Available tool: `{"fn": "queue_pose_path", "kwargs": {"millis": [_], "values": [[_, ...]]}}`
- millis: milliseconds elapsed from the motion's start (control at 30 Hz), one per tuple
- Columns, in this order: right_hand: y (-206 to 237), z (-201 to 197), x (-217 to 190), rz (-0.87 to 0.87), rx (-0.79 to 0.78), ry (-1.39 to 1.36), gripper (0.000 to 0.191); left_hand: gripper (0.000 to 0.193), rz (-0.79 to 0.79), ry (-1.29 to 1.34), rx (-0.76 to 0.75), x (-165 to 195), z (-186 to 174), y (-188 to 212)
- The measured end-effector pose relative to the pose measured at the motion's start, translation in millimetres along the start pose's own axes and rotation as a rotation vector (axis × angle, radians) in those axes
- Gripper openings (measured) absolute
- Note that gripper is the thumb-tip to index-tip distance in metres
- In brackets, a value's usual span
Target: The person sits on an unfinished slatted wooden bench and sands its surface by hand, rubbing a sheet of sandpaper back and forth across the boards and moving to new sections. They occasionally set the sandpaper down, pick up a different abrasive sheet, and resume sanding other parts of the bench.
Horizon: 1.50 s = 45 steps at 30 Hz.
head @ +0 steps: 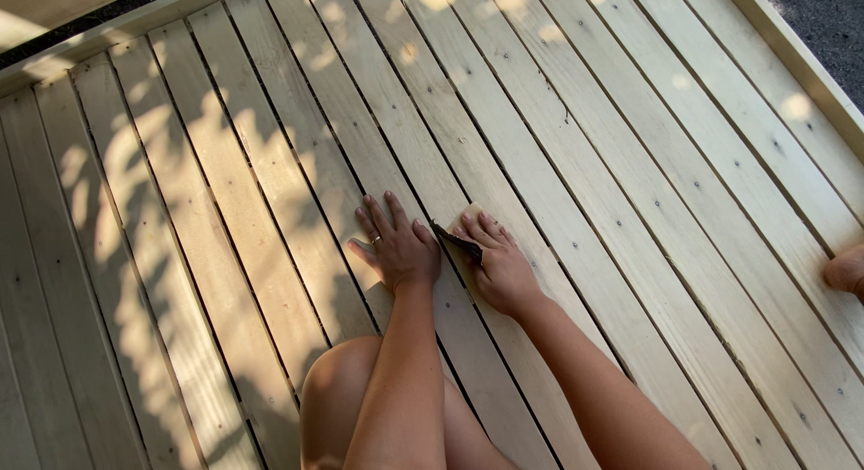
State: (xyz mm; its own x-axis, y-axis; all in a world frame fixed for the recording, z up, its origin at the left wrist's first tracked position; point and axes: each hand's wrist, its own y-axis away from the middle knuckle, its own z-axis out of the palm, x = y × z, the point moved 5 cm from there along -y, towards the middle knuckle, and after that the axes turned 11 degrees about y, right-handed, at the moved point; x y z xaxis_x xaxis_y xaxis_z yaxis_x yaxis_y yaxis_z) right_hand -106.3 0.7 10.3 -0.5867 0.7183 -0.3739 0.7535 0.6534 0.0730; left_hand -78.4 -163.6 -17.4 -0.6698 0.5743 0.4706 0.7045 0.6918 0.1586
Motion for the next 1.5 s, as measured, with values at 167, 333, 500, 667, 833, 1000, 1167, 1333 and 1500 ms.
{"fn": "queue_pose_path", "kwargs": {"millis": [167, 333, 500, 667, 833, 1000, 1167, 1333, 1500], "values": [[137, -13, 3, -0.006, -0.280, 0.103, 0.079, 0.072, 0.049, -0.019, 0.061, -2, 4, 0], [90, -7, 10, -0.039, -0.180, 0.237, 0.082, 0.072, 0.048, -0.025, 0.066, -2, 7, -1], [-80, 12, 22, 0.091, 0.052, 0.242, 0.070, 0.070, 0.020, -0.027, 0.008, -1, 4, -3], [-70, 4, 12, 0.062, 0.032, 0.230, 0.071, 0.072, 0.018, -0.019, 0.000, 3, 2, -5], [132, 1, 8, 0.027, -0.107, 0.240, 0.079, 0.072, 0.042, -0.023, 0.023, 2, 5, -4], [196, -1, 7, 0.069, -0.276, 0.347, 0.080, 0.072, 0.050, -0.045, 0.045, 1, 7, -6], [36, 1, 23, 0.076, -0.075, 0.322, 0.069, 0.072, 0.033, -0.033, 0.052, -1, 7, -6], [-116, 1, 29, 0.095, 0.007, 0.341, 0.065, 0.072, 0.021, -0.059, 0.015, 0, 1, -8], [-37, -10, 19, 0.088, -0.034, 0.379, 0.073, 0.071, 0.032, -0.029, 0.013, 1, 2, -6]]}}
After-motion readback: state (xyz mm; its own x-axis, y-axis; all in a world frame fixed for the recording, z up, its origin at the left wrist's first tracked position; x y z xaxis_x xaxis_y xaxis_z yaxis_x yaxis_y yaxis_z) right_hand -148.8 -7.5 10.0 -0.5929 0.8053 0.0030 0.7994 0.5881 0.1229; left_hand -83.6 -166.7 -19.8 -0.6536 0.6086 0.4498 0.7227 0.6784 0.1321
